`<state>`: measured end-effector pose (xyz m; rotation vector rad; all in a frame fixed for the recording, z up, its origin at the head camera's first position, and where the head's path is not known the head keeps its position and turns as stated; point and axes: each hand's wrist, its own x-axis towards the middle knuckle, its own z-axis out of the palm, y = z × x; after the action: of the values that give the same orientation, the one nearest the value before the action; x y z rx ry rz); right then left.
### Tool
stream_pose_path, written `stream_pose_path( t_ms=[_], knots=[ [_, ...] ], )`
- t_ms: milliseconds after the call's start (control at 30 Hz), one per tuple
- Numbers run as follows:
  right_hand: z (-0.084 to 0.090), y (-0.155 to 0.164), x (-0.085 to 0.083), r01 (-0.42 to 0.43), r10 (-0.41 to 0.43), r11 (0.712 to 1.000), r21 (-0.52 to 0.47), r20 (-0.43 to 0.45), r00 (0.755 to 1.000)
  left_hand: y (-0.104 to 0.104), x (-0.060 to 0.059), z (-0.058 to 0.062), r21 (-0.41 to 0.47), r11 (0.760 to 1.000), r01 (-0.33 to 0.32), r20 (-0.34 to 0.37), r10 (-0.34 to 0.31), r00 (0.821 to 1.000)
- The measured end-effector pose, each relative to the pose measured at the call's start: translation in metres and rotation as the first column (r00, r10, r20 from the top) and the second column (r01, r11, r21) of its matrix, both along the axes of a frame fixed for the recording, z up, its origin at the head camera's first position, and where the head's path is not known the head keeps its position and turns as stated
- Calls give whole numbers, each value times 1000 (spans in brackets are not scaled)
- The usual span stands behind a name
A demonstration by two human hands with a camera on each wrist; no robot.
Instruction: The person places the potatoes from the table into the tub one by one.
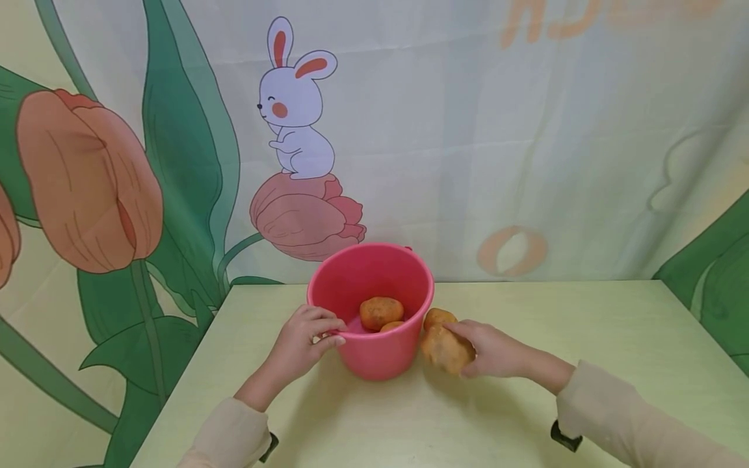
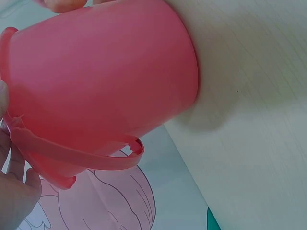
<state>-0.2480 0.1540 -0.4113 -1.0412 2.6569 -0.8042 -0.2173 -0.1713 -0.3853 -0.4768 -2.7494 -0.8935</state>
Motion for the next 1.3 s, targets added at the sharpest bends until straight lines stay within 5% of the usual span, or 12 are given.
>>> stream_pose_path(
  t_ms=[1300],
  knots=[
    [52, 2, -7, -2, -3, 989, 145, 29, 1000, -2, 1, 1, 1, 1000, 15, -15, -15, 1000]
  ],
)
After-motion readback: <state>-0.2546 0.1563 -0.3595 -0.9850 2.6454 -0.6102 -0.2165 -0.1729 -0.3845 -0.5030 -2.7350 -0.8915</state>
